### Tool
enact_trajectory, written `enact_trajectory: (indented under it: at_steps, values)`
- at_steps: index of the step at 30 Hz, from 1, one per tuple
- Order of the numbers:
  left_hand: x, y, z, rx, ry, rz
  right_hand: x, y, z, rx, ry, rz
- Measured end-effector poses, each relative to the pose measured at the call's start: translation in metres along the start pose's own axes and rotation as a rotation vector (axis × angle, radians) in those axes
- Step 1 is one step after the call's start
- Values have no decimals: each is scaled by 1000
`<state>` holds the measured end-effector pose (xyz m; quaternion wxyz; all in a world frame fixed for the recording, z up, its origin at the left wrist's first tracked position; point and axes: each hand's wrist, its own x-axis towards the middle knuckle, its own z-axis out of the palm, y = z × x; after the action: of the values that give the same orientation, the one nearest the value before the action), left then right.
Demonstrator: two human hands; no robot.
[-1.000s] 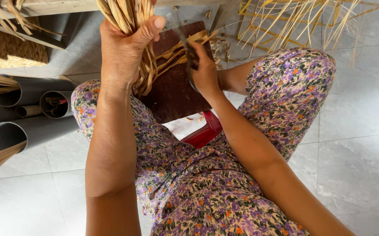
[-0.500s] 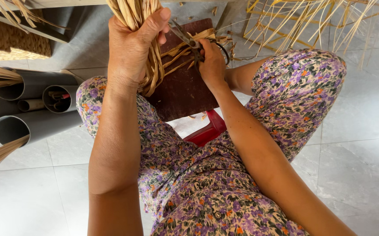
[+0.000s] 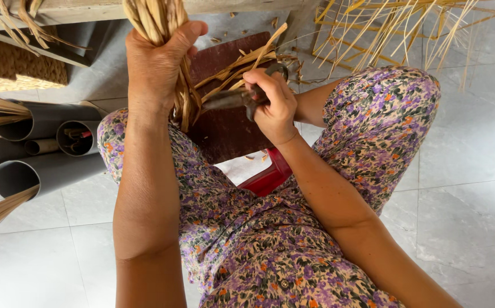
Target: The person sits on a low stool and uses scissors to trim the ends of dried palm leaf strips, cutting them one at a time over a wooden board on their lap. They then gather the trimmed strips, align the bundle by hand, and set it on the workbench.
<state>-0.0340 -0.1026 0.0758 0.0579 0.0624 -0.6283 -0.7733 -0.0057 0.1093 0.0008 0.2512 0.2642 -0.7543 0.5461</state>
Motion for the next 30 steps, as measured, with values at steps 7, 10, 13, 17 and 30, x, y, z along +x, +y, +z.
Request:
enact_trajectory:
  at_steps: [7,10,13,17,30]
  values:
    - [-11,-11,31,-44,-238,-126,8,-30,-9,129,-2,-6]
    - [-15,-19,50,-83,-282,-87,5,-35,-11,95,-56,22]
    - [-11,-22,43,67,-233,-88,4,-28,-13,156,-52,52]
    - [-7,-26,30,-52,-272,-120,7,-15,-16,386,8,194]
    - [-6,-26,29,-243,-109,-60,6,45,-31,340,141,548]
